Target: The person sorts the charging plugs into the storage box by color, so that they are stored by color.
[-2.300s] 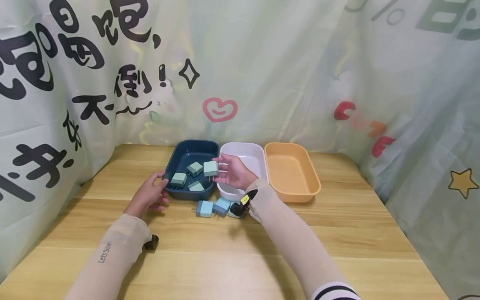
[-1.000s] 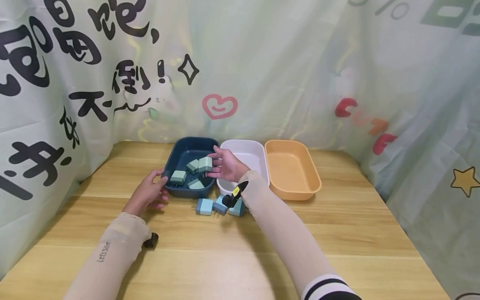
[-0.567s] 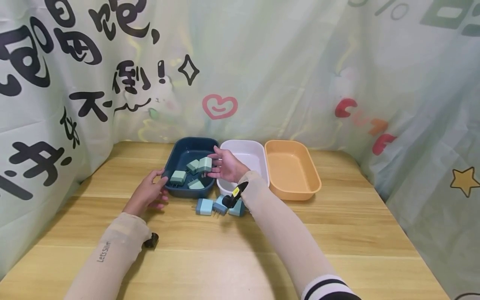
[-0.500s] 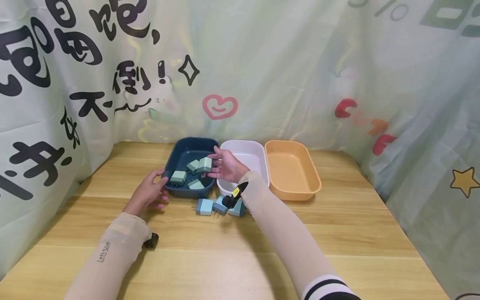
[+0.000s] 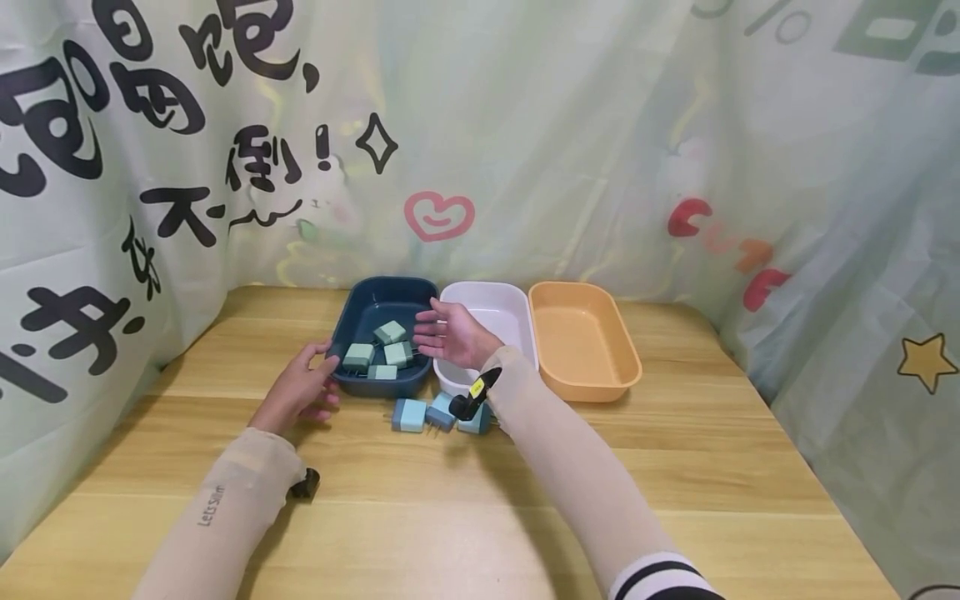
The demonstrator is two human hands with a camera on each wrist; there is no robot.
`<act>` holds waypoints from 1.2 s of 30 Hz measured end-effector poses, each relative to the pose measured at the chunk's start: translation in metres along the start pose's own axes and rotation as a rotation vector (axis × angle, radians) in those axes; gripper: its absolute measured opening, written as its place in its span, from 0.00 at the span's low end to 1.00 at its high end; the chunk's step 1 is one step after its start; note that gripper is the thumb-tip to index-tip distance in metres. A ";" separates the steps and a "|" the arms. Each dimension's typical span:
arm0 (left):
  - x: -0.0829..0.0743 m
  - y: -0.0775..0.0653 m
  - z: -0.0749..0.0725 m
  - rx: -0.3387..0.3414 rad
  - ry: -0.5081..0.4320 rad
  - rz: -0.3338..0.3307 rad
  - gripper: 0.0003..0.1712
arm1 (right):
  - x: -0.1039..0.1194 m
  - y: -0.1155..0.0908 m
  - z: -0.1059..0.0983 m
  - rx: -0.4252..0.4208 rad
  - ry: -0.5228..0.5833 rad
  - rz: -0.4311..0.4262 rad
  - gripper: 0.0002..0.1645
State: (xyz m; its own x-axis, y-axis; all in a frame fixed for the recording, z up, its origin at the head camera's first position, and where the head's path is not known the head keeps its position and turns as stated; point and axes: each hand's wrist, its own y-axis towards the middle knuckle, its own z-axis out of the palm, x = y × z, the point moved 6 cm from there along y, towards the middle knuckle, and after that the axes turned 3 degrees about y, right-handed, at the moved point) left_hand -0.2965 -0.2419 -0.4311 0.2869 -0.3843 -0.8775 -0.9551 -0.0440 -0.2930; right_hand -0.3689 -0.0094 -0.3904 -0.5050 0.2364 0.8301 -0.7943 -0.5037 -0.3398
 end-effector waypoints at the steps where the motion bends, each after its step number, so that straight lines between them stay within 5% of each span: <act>1: 0.000 0.000 0.001 0.001 0.002 -0.002 0.35 | 0.001 -0.001 0.000 0.003 -0.004 -0.007 0.36; 36: -0.001 0.000 -0.001 0.015 0.043 -0.003 0.35 | 0.032 -0.093 -0.039 0.093 -0.348 -0.061 0.34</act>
State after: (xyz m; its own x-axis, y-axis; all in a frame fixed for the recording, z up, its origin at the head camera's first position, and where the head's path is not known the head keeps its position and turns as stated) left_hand -0.2973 -0.2422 -0.4302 0.2864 -0.4235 -0.8595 -0.9528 -0.0318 -0.3018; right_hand -0.3240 0.0770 -0.3496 -0.2999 -0.0201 0.9538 -0.7775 -0.5742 -0.2566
